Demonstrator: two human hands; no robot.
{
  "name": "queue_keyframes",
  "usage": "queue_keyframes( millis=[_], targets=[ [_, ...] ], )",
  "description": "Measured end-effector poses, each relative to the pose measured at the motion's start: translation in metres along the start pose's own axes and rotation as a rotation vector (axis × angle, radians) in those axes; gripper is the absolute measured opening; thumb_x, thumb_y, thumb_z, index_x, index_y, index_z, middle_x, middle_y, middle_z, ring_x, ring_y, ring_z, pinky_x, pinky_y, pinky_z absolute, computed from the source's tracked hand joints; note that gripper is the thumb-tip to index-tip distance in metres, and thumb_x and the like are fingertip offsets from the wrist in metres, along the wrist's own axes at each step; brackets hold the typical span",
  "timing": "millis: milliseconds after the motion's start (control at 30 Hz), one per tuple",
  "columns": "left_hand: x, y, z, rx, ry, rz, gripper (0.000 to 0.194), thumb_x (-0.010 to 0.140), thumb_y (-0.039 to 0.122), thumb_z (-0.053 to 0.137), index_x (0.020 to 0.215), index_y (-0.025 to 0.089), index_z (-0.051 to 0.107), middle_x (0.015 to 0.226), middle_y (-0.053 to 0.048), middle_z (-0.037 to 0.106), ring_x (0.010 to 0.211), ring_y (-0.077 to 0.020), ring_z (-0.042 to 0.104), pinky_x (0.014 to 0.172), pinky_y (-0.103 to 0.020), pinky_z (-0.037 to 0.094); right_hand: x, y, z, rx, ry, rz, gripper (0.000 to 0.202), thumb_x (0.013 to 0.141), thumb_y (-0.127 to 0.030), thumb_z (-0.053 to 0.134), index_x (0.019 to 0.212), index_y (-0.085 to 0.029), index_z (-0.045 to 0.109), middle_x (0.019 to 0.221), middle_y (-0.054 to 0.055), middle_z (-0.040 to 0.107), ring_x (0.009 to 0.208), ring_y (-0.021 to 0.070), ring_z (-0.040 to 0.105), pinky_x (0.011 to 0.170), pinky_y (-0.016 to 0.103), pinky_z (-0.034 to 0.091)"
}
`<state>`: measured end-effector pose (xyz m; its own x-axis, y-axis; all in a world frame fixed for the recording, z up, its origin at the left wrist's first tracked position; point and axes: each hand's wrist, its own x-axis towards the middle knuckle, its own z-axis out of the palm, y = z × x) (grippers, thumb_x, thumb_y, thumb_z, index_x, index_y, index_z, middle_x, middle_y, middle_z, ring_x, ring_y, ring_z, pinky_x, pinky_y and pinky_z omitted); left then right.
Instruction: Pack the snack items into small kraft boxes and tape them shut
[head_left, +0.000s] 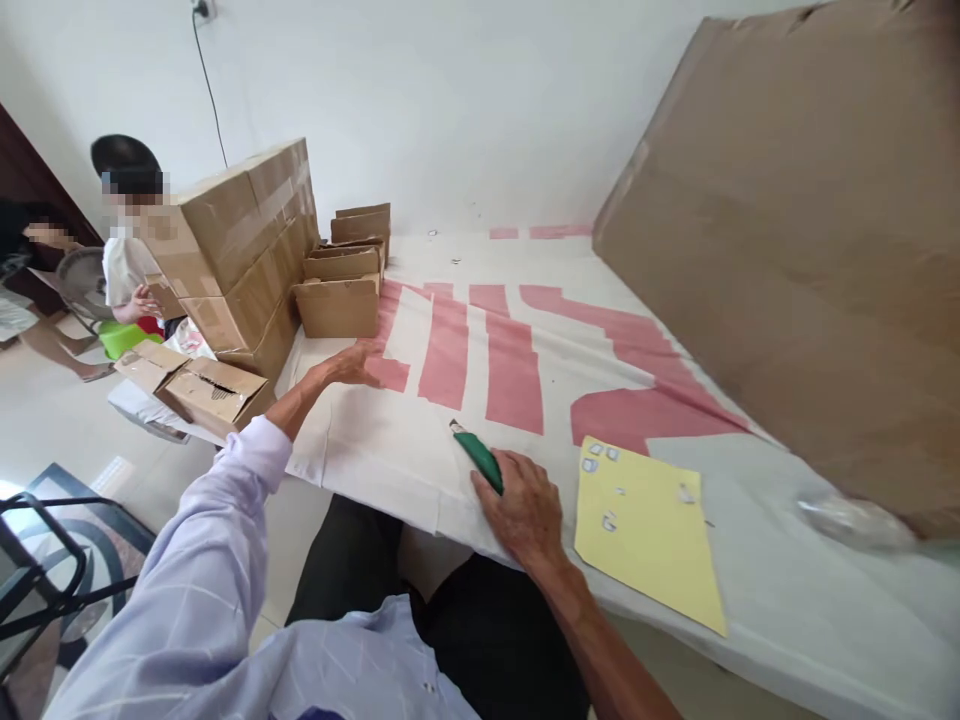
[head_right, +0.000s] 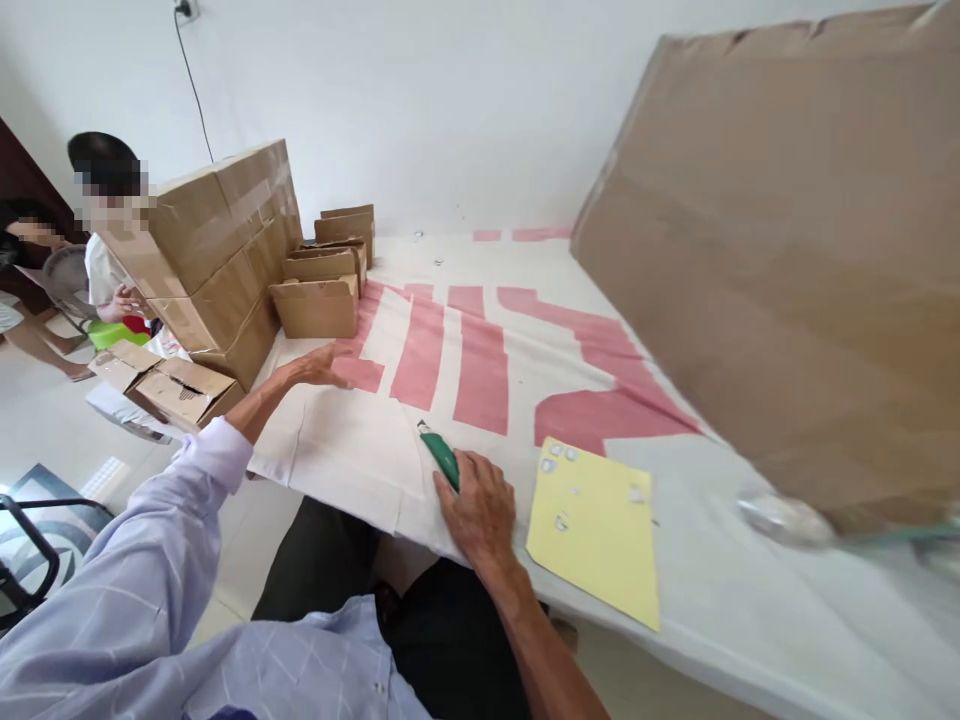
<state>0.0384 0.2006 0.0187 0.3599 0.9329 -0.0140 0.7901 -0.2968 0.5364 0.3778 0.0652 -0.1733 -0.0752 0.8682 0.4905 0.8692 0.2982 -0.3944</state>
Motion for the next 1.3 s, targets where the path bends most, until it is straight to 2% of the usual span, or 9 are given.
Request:
queue_keyframes(
  millis=[133, 267, 433, 600, 767, 867, 1033, 1167, 1300],
  targets=[
    [-0.072, -0.005, -0.053, 0.202, -0.23, -0.018, 0.117, 0.061, 0.05, 0.1, 0.165, 0.026, 0.054, 0.174, -0.015, 0.051, 0.158, -0.0424, 0.049, 0.132, -0.05, 0.039, 0.002, 0.001, 0.001, -0.005, -0.022, 0.009, 0.036, 0.103, -0.037, 0.055, 0.128, -0.016, 0.069, 0.133, 0.02, 0.074, 0.117, 0.0362, 0.067, 0.093, 0.047, 0.052],
    [-0.145, -0.029, -0.124, 0.402, -0.315, -0.179, 0.136, 0.051, 0.051, 0.099, 0.171, 0.024, 0.042, 0.176, -0.02, 0.047, 0.155, -0.0447, 0.053, 0.126, -0.053, 0.045, 0.008, -0.003, 0.003, -0.016, -0.035, 0.039, 0.033, 0.1, -0.035, 0.056, 0.125, -0.016, 0.069, 0.129, 0.02, 0.074, 0.116, 0.0363, 0.065, 0.091, 0.046, 0.05],
    [-0.192, -0.049, -0.147, 0.701, -0.344, -0.31, 0.139, 0.048, 0.039, 0.098, 0.172, 0.019, 0.038, 0.179, -0.028, 0.037, 0.165, -0.0503, 0.035, 0.124, -0.064, 0.041, 0.013, -0.006, 0.004, 0.015, -0.032, 0.058, 0.03, 0.098, -0.031, 0.057, 0.122, -0.017, 0.07, 0.127, 0.019, 0.073, 0.113, 0.035, 0.061, 0.091, 0.045, 0.047],
    [-0.189, -0.023, -0.123, 0.763, -0.271, -0.159, 0.113, 0.066, 0.036, 0.088, 0.169, 0.024, 0.043, 0.162, -0.021, 0.057, 0.15, -0.0428, 0.055, 0.12, -0.055, 0.045, 0.017, -0.008, 0.005, 0.034, -0.028, 0.062, 0.028, 0.096, -0.029, 0.057, 0.118, -0.018, 0.07, 0.124, 0.018, 0.072, 0.112, 0.0344, 0.06, 0.091, 0.044, 0.047],
    [-0.154, 0.044, -0.041, 0.564, -0.116, 0.059, 0.101, 0.079, 0.06, 0.086, 0.164, 0.024, 0.047, 0.158, -0.022, 0.06, 0.147, -0.0448, 0.058, 0.122, -0.059, 0.041, 0.018, -0.006, 0.001, 0.031, -0.028, 0.054, 0.026, 0.095, -0.026, 0.056, 0.116, -0.019, 0.069, 0.119, 0.017, 0.071, 0.109, 0.0337, 0.058, 0.09, 0.044, 0.047],
    [-0.15, 0.064, -0.011, 0.375, -0.016, 0.174, 0.109, 0.081, 0.069, 0.086, 0.169, 0.025, 0.04, 0.17, -0.024, 0.049, 0.157, -0.0465, 0.048, 0.126, -0.063, 0.037, 0.016, -0.005, -0.001, 0.037, -0.038, 0.038, 0.025, 0.096, -0.026, 0.055, 0.117, -0.02, 0.068, 0.119, 0.016, 0.07, 0.109, 0.0331, 0.058, 0.092, 0.044, 0.048],
    [-0.186, 0.032, -0.012, 0.008, 0.293, -0.01, 0.101, 0.08, 0.071, 0.084, 0.162, 0.024, 0.047, 0.167, -0.02, 0.053, 0.159, -0.0453, 0.048, 0.128, -0.066, 0.04, 0.015, -0.006, -0.005, 0.047, -0.061, 0.075, 0.028, 0.1, -0.029, 0.049, 0.12, -0.019, 0.066, 0.122, 0.017, 0.07, 0.112, 0.0327, 0.058, 0.098, 0.044, 0.048],
    [-0.206, 0.003, 0.006, -0.391, 0.249, -0.05, 0.098, 0.069, 0.073, 0.091, 0.148, 0.027, 0.056, 0.159, -0.018, 0.061, 0.157, -0.0442, 0.051, 0.12, -0.058, 0.052, 0.018, -0.01, -0.011, 0.17, -0.035, 0.135, 0.032, 0.097, -0.032, 0.049, 0.121, -0.02, 0.067, 0.118, 0.017, 0.072, 0.112, 0.0338, 0.06, 0.099, 0.046, 0.05],
    [-0.2, -0.001, 0.031, -0.611, 0.282, -0.012, 0.102, 0.06, 0.075, 0.096, 0.139, 0.027, 0.056, 0.158, -0.017, 0.061, 0.153, -0.0415, 0.055, 0.121, -0.055, 0.051, 0.017, -0.028, -0.023, 0.45, -0.017, 0.262, 0.04, 0.098, -0.049, 0.051, 0.122, -0.021, 0.068, 0.112, 0.014, 0.075, 0.108, 0.0332, 0.065, 0.096, 0.047, 0.055]
  ],
)
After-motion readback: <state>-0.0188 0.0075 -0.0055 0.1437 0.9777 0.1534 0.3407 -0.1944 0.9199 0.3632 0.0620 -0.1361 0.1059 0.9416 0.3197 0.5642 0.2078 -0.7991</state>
